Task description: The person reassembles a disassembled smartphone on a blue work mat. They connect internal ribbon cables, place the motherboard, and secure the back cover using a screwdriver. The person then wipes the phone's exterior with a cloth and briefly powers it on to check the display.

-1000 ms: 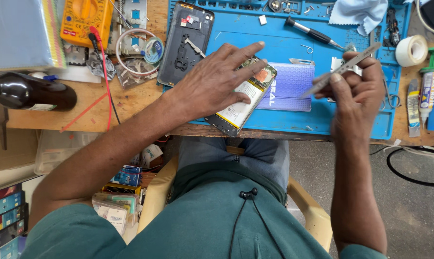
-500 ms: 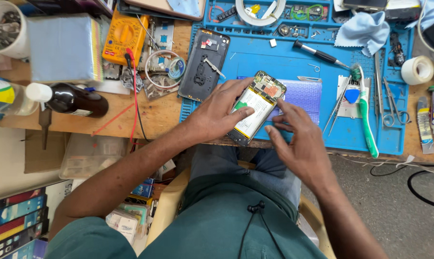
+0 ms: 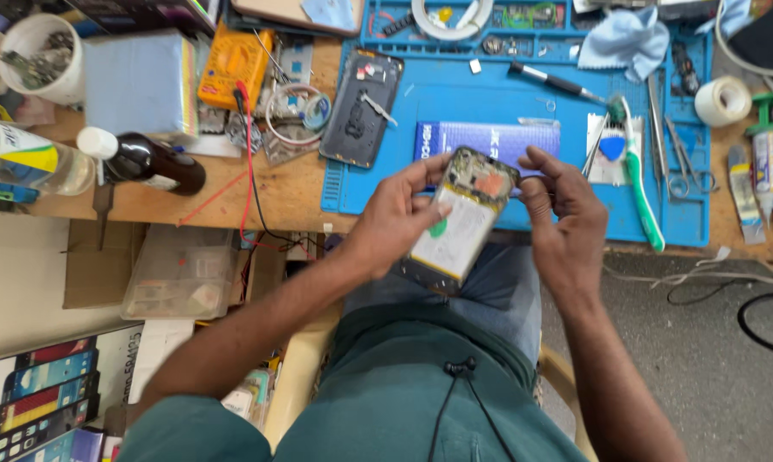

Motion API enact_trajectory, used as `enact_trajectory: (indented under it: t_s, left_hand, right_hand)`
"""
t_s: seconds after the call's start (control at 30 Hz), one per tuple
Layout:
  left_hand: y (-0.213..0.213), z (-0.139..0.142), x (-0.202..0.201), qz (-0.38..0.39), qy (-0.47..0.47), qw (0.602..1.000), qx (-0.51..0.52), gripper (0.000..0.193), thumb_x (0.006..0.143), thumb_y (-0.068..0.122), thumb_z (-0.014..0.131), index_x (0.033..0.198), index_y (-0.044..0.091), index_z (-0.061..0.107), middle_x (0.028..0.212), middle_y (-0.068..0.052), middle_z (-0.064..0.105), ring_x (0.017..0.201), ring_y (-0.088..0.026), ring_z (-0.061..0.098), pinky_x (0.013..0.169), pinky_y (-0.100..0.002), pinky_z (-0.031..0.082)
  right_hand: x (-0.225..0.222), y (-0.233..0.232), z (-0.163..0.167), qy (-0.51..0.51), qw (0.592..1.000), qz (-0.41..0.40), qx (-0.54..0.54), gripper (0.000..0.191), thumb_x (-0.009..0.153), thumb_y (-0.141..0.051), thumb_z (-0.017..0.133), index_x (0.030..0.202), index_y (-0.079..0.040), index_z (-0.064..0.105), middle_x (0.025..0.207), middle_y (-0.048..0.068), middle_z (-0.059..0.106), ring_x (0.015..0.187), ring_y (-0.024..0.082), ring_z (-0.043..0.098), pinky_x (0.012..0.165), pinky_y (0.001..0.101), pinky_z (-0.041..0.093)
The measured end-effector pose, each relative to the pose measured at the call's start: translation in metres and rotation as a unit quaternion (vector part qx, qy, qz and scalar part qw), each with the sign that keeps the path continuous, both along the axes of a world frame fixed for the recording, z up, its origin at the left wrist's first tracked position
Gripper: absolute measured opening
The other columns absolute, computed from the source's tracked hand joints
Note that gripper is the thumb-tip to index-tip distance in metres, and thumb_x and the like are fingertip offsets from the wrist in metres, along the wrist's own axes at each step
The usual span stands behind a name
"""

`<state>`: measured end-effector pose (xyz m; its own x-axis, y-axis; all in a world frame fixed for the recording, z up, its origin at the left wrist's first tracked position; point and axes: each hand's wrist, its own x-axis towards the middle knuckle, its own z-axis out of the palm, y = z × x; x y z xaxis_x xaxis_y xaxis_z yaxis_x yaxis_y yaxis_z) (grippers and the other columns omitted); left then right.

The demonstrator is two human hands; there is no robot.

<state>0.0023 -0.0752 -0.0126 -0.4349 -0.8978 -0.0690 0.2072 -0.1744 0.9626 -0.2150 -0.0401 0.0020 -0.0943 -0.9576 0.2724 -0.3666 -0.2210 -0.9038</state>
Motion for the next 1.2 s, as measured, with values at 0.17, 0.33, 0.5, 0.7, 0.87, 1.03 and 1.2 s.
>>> enact_trajectory:
  t_s: [0.17, 0.33, 0.5, 0.7, 0.87, 1.03, 1.2]
  left_hand:
    - [0.073, -0.015, 0.002, -0.014, 0.04, 0.999, -0.006, 0.058, 0.103, -0.009, 0.055, 0.157, -0.004, 0.037, 0.145, -0.013, 0.058, 0.124, -0.015, 0.066, 0.105, -0.029, 0.056]
    - [0.121, -0.029, 0.006, 0.02, 0.011, 0.999, 0.027, 0.06, 0.102, -0.009, 0.054, 0.158, -0.002, 0.036, 0.147, -0.013, 0.057, 0.125, -0.016, 0.066, 0.105, -0.029, 0.055]
    - [0.145, -0.055, 0.02, 0.008, 0.005, 0.997, 0.08, 0.067, 0.101, -0.005, 0.056, 0.162, 0.007, 0.03, 0.141, -0.012, 0.056, 0.11, -0.012, 0.068, 0.091, -0.026, 0.056]
    - [0.136, -0.087, 0.035, 0.013, 0.003, 0.998, 0.06, 0.036, 0.116, 0.009, 0.053, 0.152, 0.004, 0.05, 0.114, -0.009, 0.073, 0.1, -0.008, 0.07, 0.085, -0.024, 0.061]
    - [0.116, -0.089, 0.041, 0.006, -0.06, 0.998, 0.03, 0.03, 0.109, 0.01, 0.058, 0.138, 0.004, 0.055, 0.105, -0.007, 0.078, 0.091, -0.008, 0.072, 0.072, -0.023, 0.061]
    - [0.11, -0.082, 0.043, -0.004, -0.079, 0.996, 0.031, 0.027, 0.108, 0.01, 0.059, 0.134, 0.004, 0.055, 0.104, -0.008, 0.078, 0.092, -0.009, 0.074, 0.068, -0.025, 0.065]
    - [0.103, -0.079, 0.038, -0.023, -0.102, 0.994, 0.02, 0.024, 0.106, 0.014, 0.061, 0.126, 0.001, 0.061, 0.1, -0.006, 0.078, 0.088, -0.007, 0.075, 0.067, -0.025, 0.066]
  right_hand:
    - [-0.011, 0.026, -0.008, -0.118, 0.982, 0.057, 0.133, 0.017, 0.102, -0.01, 0.074, 0.114, 0.0, 0.078, 0.092, 0.003, 0.075, 0.081, 0.006, 0.065, 0.07, 0.0188, 0.05]
    - [-0.003, 0.058, -0.029, -0.111, 0.97, 0.095, 0.193, 0.016, 0.096, -0.005, 0.077, 0.112, 0.0, 0.077, 0.088, 0.004, 0.074, 0.077, 0.004, 0.064, 0.066, 0.0167, 0.049]
    - [0.009, 0.074, -0.056, -0.097, 0.957, 0.101, 0.255, 0.015, 0.096, -0.003, 0.078, 0.111, 0.001, 0.077, 0.084, 0.005, 0.073, 0.072, 0.005, 0.063, 0.062, 0.0178, 0.047]
    - [0.019, 0.078, -0.08, -0.097, 0.95, 0.124, 0.269, 0.014, 0.099, -0.005, 0.077, 0.111, 0.003, 0.076, 0.09, 0.005, 0.075, 0.079, 0.005, 0.067, 0.068, 0.0184, 0.053]
    - [0.02, 0.076, -0.085, -0.15, 0.941, 0.146, 0.265, 0.021, 0.101, -0.006, 0.074, 0.12, 0.003, 0.074, 0.097, 0.007, 0.076, 0.086, 0.006, 0.069, 0.075, 0.0185, 0.055]
    - [0.017, 0.078, -0.086, -0.148, 0.934, 0.144, 0.29, 0.025, 0.099, -0.004, 0.073, 0.122, 0.005, 0.072, 0.096, 0.01, 0.076, 0.084, 0.009, 0.071, 0.074, 0.0215, 0.058]
    - [0.014, 0.078, -0.085, -0.13, 0.938, 0.146, 0.285, 0.024, 0.097, -0.003, 0.073, 0.119, 0.006, 0.072, 0.1, 0.011, 0.077, 0.085, 0.01, 0.072, 0.074, 0.0218, 0.058]
